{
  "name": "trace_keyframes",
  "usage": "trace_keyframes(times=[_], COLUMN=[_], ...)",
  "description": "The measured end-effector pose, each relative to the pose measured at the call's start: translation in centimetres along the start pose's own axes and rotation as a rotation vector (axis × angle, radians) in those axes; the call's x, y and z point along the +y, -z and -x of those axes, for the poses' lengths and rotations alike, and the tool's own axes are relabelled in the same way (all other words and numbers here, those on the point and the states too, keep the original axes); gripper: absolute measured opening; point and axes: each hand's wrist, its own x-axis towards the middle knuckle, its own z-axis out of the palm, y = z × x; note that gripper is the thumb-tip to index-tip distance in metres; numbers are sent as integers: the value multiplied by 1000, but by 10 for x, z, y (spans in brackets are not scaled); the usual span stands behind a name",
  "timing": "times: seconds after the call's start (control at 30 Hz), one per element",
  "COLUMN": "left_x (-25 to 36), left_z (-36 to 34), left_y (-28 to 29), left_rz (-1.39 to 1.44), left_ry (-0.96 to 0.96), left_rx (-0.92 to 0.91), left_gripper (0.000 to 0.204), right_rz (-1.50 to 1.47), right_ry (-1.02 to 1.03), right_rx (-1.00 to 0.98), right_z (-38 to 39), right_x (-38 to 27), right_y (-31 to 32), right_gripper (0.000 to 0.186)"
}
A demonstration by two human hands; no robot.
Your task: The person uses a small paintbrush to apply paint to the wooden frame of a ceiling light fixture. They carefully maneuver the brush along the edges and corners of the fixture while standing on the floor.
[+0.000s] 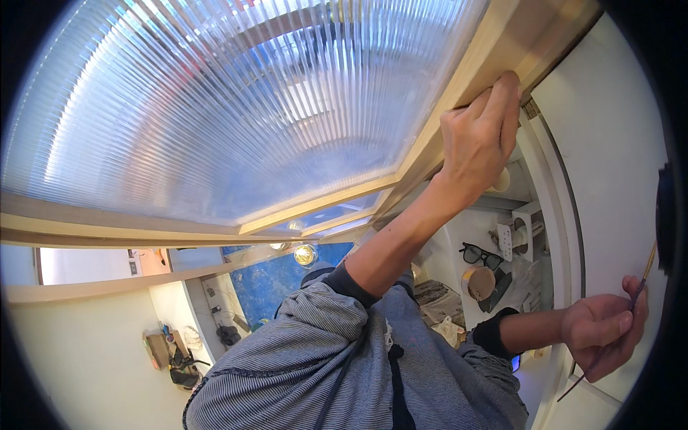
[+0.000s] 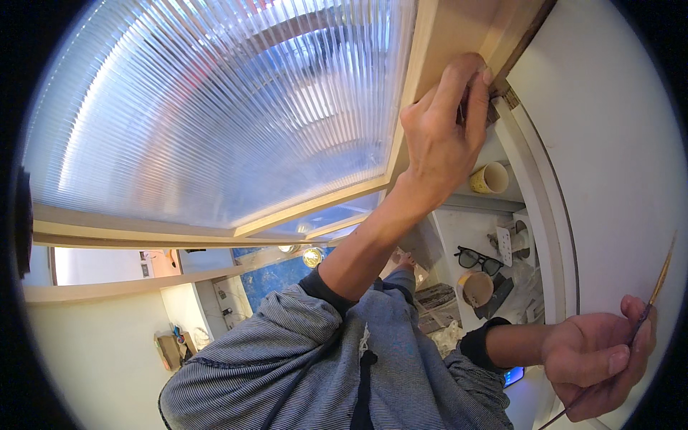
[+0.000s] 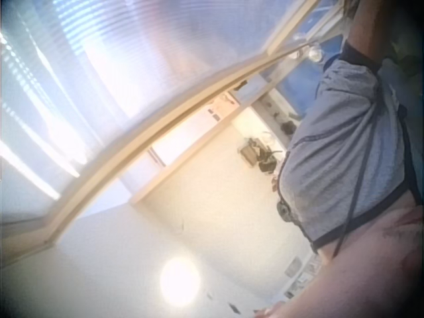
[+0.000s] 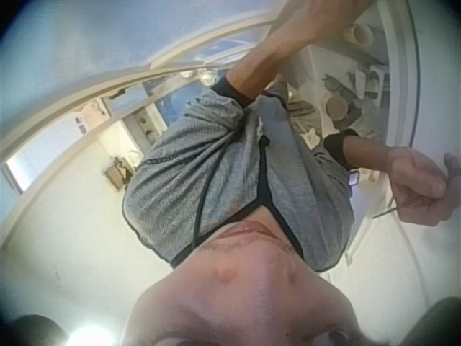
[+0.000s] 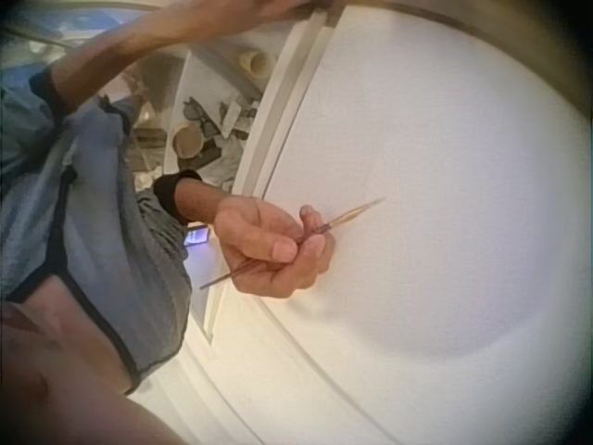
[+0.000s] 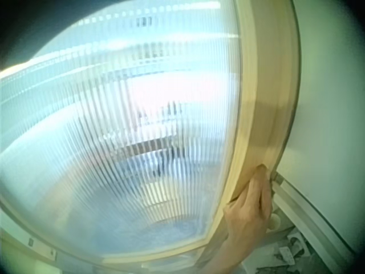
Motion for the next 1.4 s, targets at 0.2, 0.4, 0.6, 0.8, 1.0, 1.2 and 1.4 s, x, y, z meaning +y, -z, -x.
trace_keyframes(times=[0.2, 0.4, 0.6, 0.8, 1.0, 1.2, 1.4], left_x=[3, 1, 1, 4, 4, -5, -9], left_z=[2, 1, 1, 1, -3, 2, 6], left_y=[-1, -2, 4, 2, -3, -6, -10], left_rz=[69, -4, -8, 35, 46, 19, 58], left_ry=[109, 23, 36, 106, 1, -125, -77], left_rx=[7, 28, -54, -34, 103, 160, 123], left_gripper=[15, 9, 19, 11, 18, 16, 15], right_rz=[42, 63, 62, 46, 92, 86, 64], right_ry=[5, 15, 14, 12, -3, 4, 8], right_rx=[25, 23, 6, 10, 9, 25, 27], right_z=[1, 2, 1, 1, 1, 0, 2], right_x=[-2, -3, -2, -3, -4, -6, -2], right_y=[-4, -5, -4, -4, -5, -7, -3], right_gripper=[22, 22, 22, 21, 21, 23, 24])
